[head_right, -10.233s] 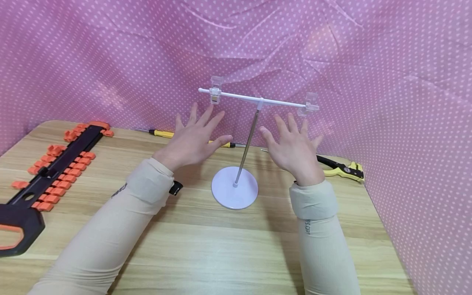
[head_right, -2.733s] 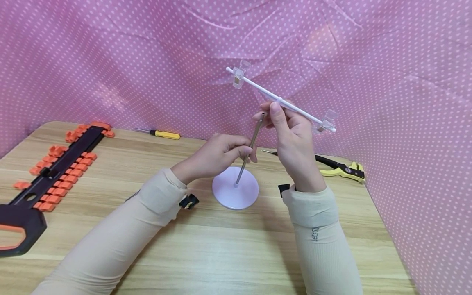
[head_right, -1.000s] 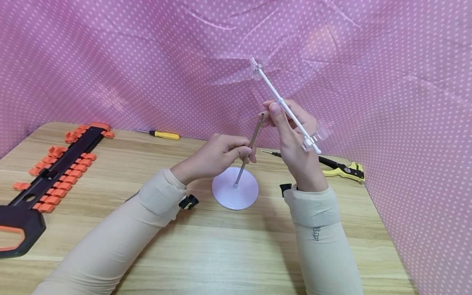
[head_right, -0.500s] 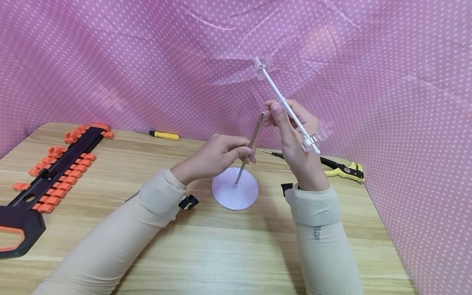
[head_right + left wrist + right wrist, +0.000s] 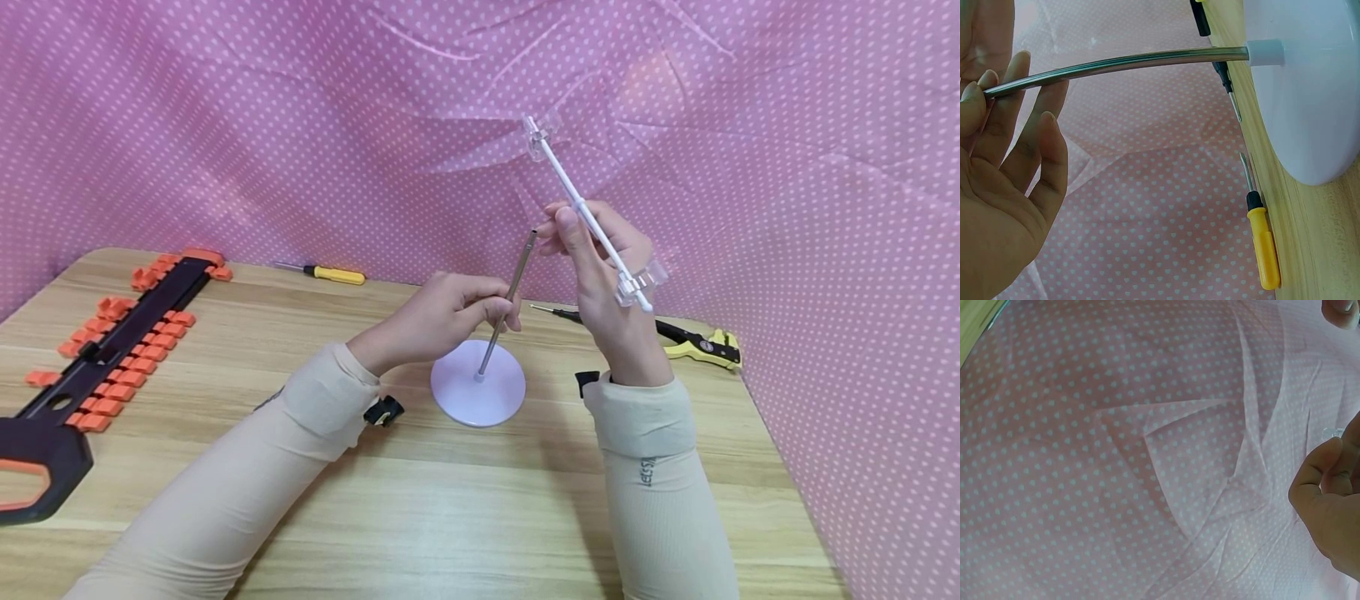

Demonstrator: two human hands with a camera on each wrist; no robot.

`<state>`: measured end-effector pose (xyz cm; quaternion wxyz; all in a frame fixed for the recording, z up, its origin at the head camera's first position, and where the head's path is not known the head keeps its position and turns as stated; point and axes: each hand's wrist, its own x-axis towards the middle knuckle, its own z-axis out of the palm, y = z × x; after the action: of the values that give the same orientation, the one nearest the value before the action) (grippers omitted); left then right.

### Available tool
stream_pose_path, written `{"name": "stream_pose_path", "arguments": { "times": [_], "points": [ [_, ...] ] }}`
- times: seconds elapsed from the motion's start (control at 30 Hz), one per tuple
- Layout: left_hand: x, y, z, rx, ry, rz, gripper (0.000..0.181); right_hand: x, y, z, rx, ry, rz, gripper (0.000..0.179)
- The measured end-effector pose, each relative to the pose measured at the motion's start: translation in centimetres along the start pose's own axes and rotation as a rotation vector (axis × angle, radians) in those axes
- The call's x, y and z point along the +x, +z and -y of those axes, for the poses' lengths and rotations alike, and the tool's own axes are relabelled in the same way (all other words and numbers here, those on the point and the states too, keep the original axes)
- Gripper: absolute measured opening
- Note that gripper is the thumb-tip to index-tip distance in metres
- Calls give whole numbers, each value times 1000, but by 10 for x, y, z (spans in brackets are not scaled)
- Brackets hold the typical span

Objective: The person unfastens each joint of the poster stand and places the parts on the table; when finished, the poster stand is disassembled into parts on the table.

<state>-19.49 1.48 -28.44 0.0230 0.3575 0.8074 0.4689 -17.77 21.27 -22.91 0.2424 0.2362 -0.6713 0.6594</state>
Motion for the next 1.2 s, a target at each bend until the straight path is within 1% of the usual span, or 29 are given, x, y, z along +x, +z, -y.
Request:
{"name": "stream_pose_path", "arguments": {
  "times": [0.1,0.3,0.53,0.77,1.2],
  "points": [
    [0,0,0,-1,0,-1,21,1,-1,0,-4,2,4,24],
    [0,0,0,1,-8,0,21,1,-3,-1,-11,9,18,24],
    [-1,0,0,0,-6,-3,21,1,-5,-2,-35,18,26,31],
    [-1,0,1,-2,5,-4,21,2,-5,-2,-39,21,28,31],
    [0,0,0,2,1,-4,20,2,-8,-1,-81,26,40,31]
  ]
}}
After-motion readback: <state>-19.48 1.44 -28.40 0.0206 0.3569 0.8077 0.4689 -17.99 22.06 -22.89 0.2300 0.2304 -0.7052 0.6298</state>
